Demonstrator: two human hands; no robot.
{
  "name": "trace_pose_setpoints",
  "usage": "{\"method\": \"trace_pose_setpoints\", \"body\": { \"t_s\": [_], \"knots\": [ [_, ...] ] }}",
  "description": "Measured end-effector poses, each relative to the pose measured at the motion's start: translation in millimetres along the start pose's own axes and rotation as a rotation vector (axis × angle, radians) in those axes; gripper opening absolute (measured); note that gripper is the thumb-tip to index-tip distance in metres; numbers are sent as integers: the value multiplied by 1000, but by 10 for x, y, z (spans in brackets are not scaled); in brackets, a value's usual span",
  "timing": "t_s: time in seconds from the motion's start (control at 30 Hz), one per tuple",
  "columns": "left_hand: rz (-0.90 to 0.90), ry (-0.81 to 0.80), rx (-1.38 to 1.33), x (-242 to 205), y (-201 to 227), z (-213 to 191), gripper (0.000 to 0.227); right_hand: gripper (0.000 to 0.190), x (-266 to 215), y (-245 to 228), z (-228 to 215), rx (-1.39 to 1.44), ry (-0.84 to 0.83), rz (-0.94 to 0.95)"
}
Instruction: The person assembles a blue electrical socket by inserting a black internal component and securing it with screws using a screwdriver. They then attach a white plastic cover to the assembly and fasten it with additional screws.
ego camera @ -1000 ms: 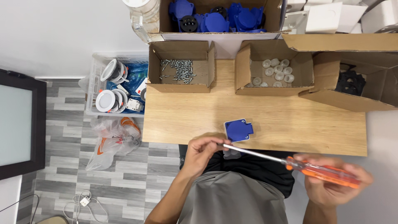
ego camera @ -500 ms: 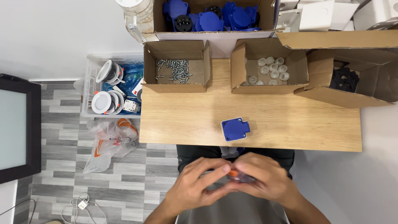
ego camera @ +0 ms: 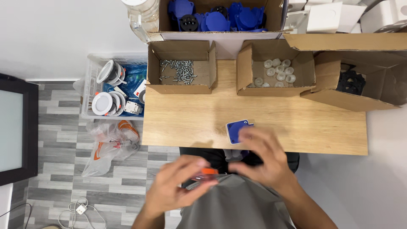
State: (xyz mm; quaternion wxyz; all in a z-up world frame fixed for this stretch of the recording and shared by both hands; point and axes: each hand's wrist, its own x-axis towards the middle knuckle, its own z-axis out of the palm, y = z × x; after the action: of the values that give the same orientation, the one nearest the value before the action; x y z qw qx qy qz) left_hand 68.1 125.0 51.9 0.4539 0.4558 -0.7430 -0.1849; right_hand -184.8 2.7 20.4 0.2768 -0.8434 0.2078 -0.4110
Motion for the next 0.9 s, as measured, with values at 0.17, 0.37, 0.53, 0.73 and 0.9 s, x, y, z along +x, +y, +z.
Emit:
{"method": "trace_pose_setpoints", "body": {
  "t_s": [0.17, 0.37, 0.53, 0.73, 0.9],
  "knots": [
    [-19, 267, 23, 64, 37, -314, 89, 80, -21, 348, 165, -253, -20, 174],
    [70, 446, -11, 449, -7, -407, 102, 69, -24, 390, 60, 38, -106, 341],
    [133, 397, 13, 724, -44, -333, 95, 73, -87, 498, 55, 121, -118, 377],
    [143, 240, 95, 930, 28, -351, 83, 71, -83, 513, 52, 150, -113, 360],
    [188, 136, 106, 1067, 43, -316, 74, 72, -106, 531, 53, 147, -110, 353]
  ]
}}
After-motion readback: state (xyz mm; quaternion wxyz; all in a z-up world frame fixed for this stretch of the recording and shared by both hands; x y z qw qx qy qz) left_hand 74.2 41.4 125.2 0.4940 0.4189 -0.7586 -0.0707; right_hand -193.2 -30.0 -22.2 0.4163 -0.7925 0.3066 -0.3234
